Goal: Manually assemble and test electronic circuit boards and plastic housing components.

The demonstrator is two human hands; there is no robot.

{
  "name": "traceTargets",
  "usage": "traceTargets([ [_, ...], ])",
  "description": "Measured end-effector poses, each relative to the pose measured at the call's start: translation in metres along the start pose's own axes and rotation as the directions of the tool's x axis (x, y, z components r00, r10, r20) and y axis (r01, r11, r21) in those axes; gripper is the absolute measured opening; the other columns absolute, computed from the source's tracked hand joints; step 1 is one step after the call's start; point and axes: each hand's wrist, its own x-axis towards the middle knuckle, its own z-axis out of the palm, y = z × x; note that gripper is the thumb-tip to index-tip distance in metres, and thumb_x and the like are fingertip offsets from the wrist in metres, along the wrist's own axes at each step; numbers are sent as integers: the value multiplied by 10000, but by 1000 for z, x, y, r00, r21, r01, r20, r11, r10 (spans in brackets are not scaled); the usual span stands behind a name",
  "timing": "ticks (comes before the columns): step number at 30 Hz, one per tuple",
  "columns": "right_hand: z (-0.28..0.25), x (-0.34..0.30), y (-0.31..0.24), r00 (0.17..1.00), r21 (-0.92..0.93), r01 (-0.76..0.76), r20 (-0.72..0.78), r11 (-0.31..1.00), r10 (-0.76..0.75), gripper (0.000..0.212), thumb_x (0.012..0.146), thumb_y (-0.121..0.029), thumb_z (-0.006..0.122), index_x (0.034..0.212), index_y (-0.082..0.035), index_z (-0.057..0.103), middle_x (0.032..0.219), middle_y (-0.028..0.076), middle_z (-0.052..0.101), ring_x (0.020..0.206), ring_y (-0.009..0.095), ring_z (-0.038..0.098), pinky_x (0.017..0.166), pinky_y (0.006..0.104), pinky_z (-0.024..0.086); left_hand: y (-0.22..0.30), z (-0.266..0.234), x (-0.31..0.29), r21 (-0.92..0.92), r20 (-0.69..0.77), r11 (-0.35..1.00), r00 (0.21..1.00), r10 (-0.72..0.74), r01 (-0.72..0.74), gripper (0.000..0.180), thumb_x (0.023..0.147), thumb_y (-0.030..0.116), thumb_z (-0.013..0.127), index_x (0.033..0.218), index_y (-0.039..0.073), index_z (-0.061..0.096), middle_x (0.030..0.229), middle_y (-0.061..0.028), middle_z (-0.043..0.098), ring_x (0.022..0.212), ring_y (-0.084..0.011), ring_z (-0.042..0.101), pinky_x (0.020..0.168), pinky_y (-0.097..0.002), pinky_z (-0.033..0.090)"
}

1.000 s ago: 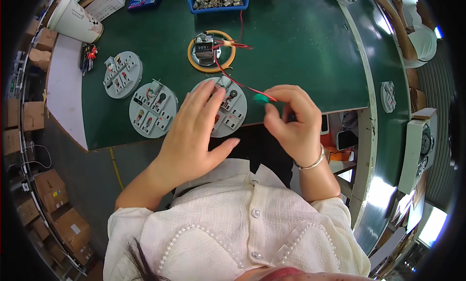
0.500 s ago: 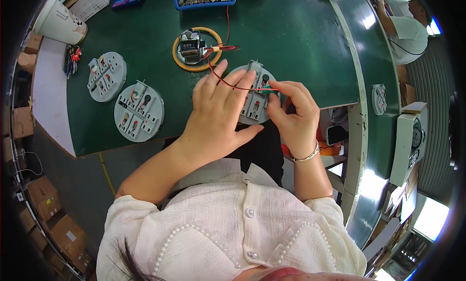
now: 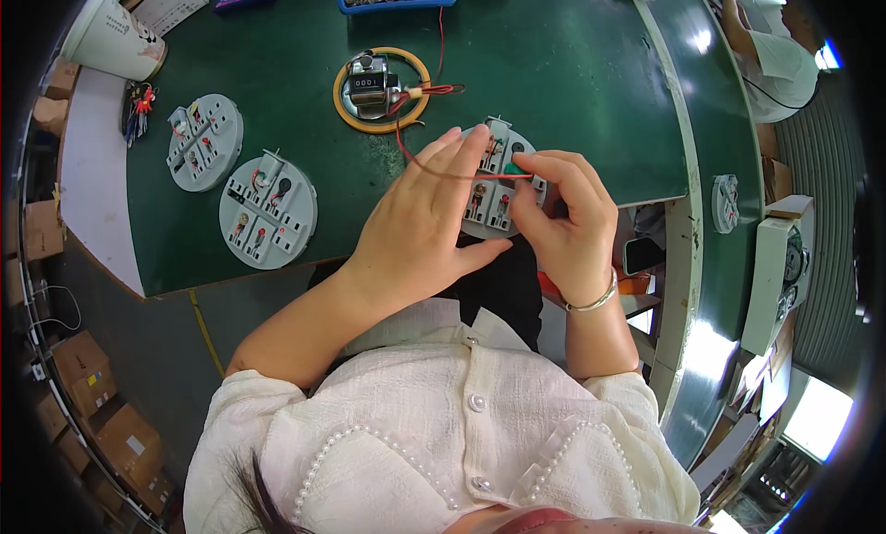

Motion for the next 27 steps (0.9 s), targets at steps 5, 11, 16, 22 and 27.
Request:
traceTargets([
  [5, 18, 4, 4, 999, -50, 43, -12, 998, -44, 274, 837, 33, 757, 1099, -47, 759, 1006, 53, 726, 674, 92, 593, 573, 242, 475, 0, 1, 1, 12, -16, 1000, 1000, 13, -13, 1100, 731, 272, 924, 1582, -59, 309, 1521, -250, 490, 1383, -408, 520, 1164, -470, 428],
  [11, 18, 5, 3, 996, -112, 83, 30, 990, -80, 281, 830, 35, 761, 1099, -45, 758, 1004, 51, 727, 698, 92, 614, 579, 243, 483, 1, -2, 0, 2, -6, 1000, 1000, 5, -5, 1100, 747, 316, 910, 1596, -26, 301, 1493, -195, 513, 1396, -392, 498, 1143, -459, 452],
  [16, 8, -6, -7, 992, -44, 124, 33, 991, -122, 287, 826, 67, 748, 1094, -34, 753, 1016, 61, 722, 723, 95, 634, 582, 233, 497, -1, -2, 1, -3, -14, 1000, 1000, 21, -21, 1089, 742, 268, 893, 1601, -29, 292, 1506, -198, 506, 1398, -401, 495, 1154, -467, 441],
  [22, 12, -29, -10, 988, 66, 95, 117, 993, -102, 297, 822, 99, 737, 1091, -26, 747, 1053, 75, 713, 725, 98, 641, 580, 219, 509, -3, 0, -1, 5, -9, 999, 999, 36, -36, 1079, 738, 220, 871, 1606, -30, 281, 1515, -199, 499, 1400, -409, 491, 1163, -476, 430],
  [27, 17, -32, -9, 991, 41, 56, 116, 998, -61, 286, 825, 95, 746, 1087, -22, 742, 1064, 74, 706, 707, 92, 631, 581, 218, 512, -4, 1, -2, -6, -5, 1000, 1000, 23, -23, 1079, 738, 215, 871, 1608, -25, 281, 1520, -196, 491, 1409, -409, 481, 1168, -476, 423],
])
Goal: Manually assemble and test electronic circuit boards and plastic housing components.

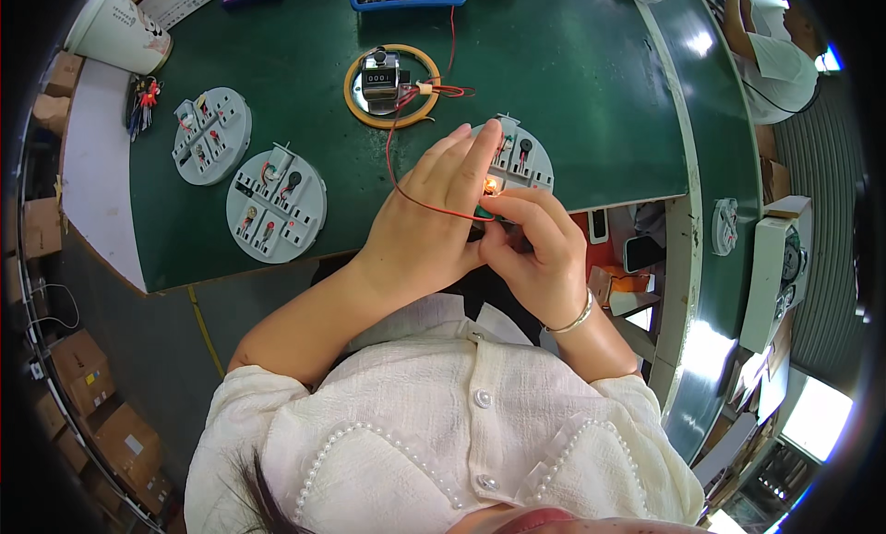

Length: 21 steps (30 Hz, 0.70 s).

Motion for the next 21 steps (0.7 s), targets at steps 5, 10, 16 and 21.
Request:
traceTargets([
  [5, -7, 3, 0, 1000, 7, 18, -17, 1000, -17, 281, 824, 96, 746, 1082, -18, 741, 1069, 73, 705, 695, 80, 616, 570, 214, 494, 1, -1, 1, -12, 4, 1000, 1000, -5, 5, 1083, 735, 226, 875, 1609, -15, 284, 1518, -189, 485, 1421, -404, 469, 1165, -474, 424],
  [10, -26, -1, 3, 997, -13, -74, -5, 997, 74, 285, 825, 99, 736, 1080, -26, 746, 1062, 73, 710, 691, 73, 605, 559, 212, 475, 2, -2, 2, 35, 36, 999, 999, -1, 0, 1038, 733, 251, 883, 1590, 10, 349, 1483, -179, 498, 1424, -396, 468, 1145, -469, 447],
  [16, -22, -9, 7, 1000, -12, -7, -8, 1000, 7, 287, 827, 97, 732, 1081, -34, 754, 1046, 60, 715, 694, 60, 590, 563, 207, 463, 3, -3, 2, 38, 66, 999, 998, -8, 6, 960, 730, 280, 895, 1541, 31, 445, 1448, -170, 514, 1415, -389, 478, 1126, -469, 467],
  [21, -34, -1, 15, 983, -35, -109, -150, 993, 103, 297, 830, 93, 733, 1094, -40, 761, 1056, 47, 718, 688, 45, 564, 588, 196, 446, 4, -2, 2, 55, 48, 998, 999, -11, 9, 926, 723, 284, 915, 1516, 49, 500, 1445, -160, 529, 1384, -389, 508, 1122, -483, 468],
])
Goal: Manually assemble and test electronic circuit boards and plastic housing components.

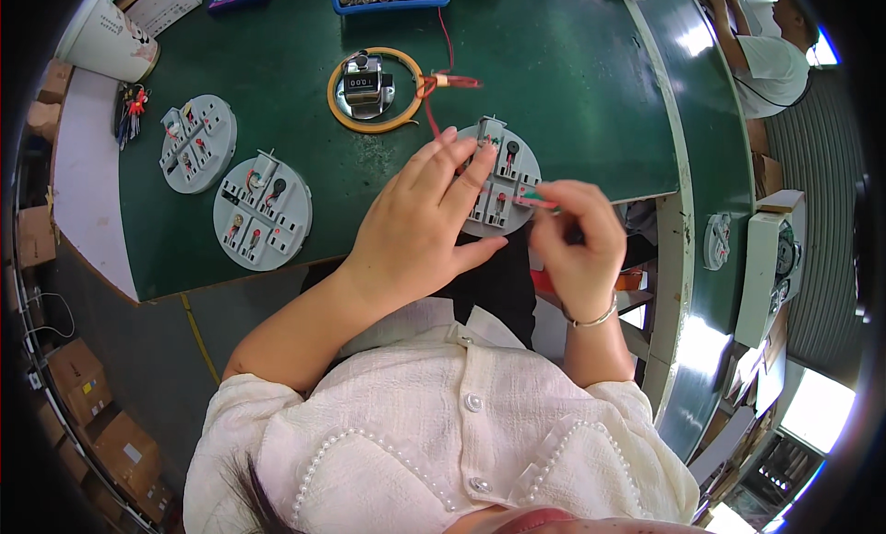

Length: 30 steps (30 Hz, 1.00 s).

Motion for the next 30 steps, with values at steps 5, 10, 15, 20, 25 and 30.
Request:
traceTargets([
  [5, 0, 10, 18, 995, -38, -53, -91, 998, 50, 282, 820, 59, 764, 1079, -51, 774, 1031, 43, 739, 656, 51, 578, 551, 214, 463, 1, 2, -1, 10, -9, 1000, 1000, -9, 9, 938, 709, 297, 936, 1509, 49, 515, 1446, -151, 534, 1365, -387, 525, 1123, -485, 469],
  [10, -2, 8, 17, 993, 24, -67, -93, 997, 69, 284, 821, 63, 763, 1082, -48, 771, 1026, 45, 742, 643, 51, 568, 549, 207, 454, 2, 0, 2, 35, 7, 999, 1000, 27, -27, 923, 733, 325, 913, 1498, 15, 502, 1402, -190, 548, 1361, -401, 523, 1127, -467, 470],
  [15, 1, 15, 20, 999, -2, 14, -32, 1000, -14, 279, 824, 70, 757, 1077, -45, 770, 1017, 48, 736, 631, 48, 555, 544, 203, 443, 1, 0, 2, 42, 7, 999, 1000, 21, -22, 916, 735, 325, 911, 1496, 12, 509, 1403, -187, 550, 1364, -402, 523, 1126, -465, 472],
  [20, -5, 13, 14, 1000, 39, -17, -12, 999, 17, 284, 818, 87, 752, 1071, -40, 767, 1014, 55, 728, 645, 55, 566, 540, 206, 446, 2, 1, 1, 52, 11, 998, 1000, 21, -22, 920, 746, 334, 903, 1505, 9, 496, 1414, -186, 543, 1376, -400, 515, 1127, -465, 470],
  [25, -6, 6, 14, 999, 56, 2, 54, 998, -5, 299, 807, 103, 751, 1070, -38, 765, 1020, 55, 722, 646, 55, 566, 535, 203, 439, -1, 2, 1, 50, 4, 998, 999, 34, -34, 937, 756, 344, 895, 1522, 10, 471, 1435, -188, 526, 1387, -398, 504, 1130, -462, 465],
  [30, -3, 3, 16, 998, 28, 40, 42, 999, -41, 299, 805, 106, 752, 1066, -40, 764, 1016, 56, 721, 647, 50, 568, 533, 202, 437, -1, 4, -1, 46, -1, 998, 1000, 30, -29, 943, 759, 346, 893, 1530, 13, 463, 1448, -188, 515, 1391, -396, 500, 1130, -461, 464],
])
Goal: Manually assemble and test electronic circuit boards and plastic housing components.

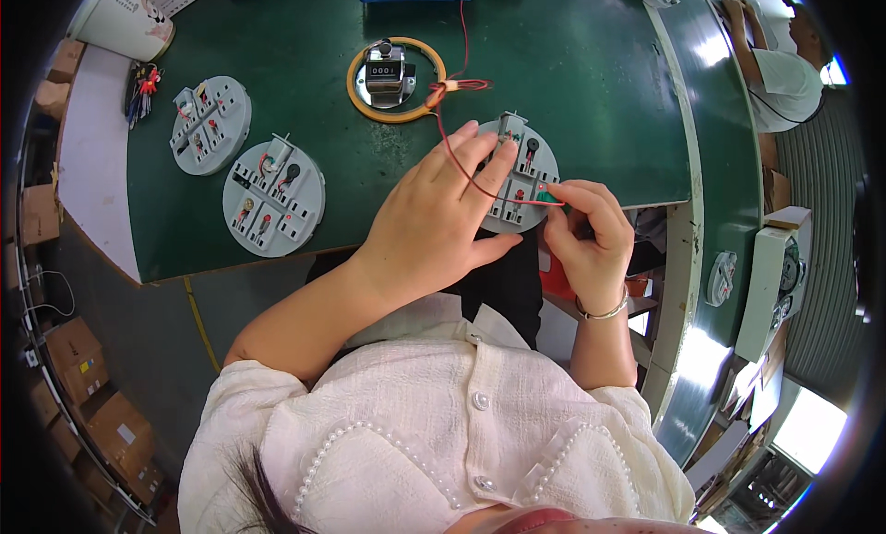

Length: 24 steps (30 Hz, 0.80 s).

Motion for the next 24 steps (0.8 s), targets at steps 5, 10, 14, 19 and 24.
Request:
traceTargets([
  [5, 2, -4, -10, 999, 4, 13, -36, 1000, -13, 311, 821, 139, 709, 1087, -16, 751, 1028, 44, 709, 692, 38, 538, 600, 196, 426, 1, 1, -1, 19, 20, 1000, 1000, -12, 11, 970, 731, 295, 913, 1543, 30, 455, 1470, -177, 504, 1404, -402, 492, 1132, -476, 457],
  [10, 11, -1, -23, 995, 26, 93, -41, 995, -92, 350, 811, 90, 740, 1139, -34, 744, 1090, 89, 728, 700, 112, 630, 580, 234, 502, 1, -4, 0, -28, 52, 1000, 999, 15, -13, 1094, 719, 341, 911, 1598, 20, 343, 1564, -245, 410, 1471, -435, 404, 1194, -505, 381],
  [14, 16, 5, -29, 965, -55, 247, 104, 968, -240, 411, 810, -4, 782, 1213, -57, 726, 1234, 134, 722, 769, 205, 720, 627, 295, 580, 1, -30, 2, -42, -47, 999, 999, -4, 2, 1165, 715, 358, 916, 1627, 23, 273, 1628, -272, 326, 1513, -456, 335, 1216, -583, 315],
  [19, 6, 3, -28, 975, -424, 178, 197, 888, -102, 546, 811, -130, 811, 1337, -78, 673, 1417, 163, 652, 949, 301, 763, 772, 361, 627, -6, -55, 11, 205, -149, 972, 985, -83, 113, 1172, 759, 428, 887, 1634, 1, 234, 1648, -276, 327, 1532, -463, 322, 1209, -652, 274],
  [24, -25, 9, 11, 999, -549, 25, -9, 835, -36, 568, 846, -185, 790, 1385, -77, 644, 1448, 146, 631, 1094, 332, 733, 869, 380, 611, -19, -53, 18, 306, -122, 937, 983, -134, 166, 1115, 794, 435, 864, 1626, 3, 260, 1644, -272, 332, 1529, -451, 332, 1207, -649, 281],
])
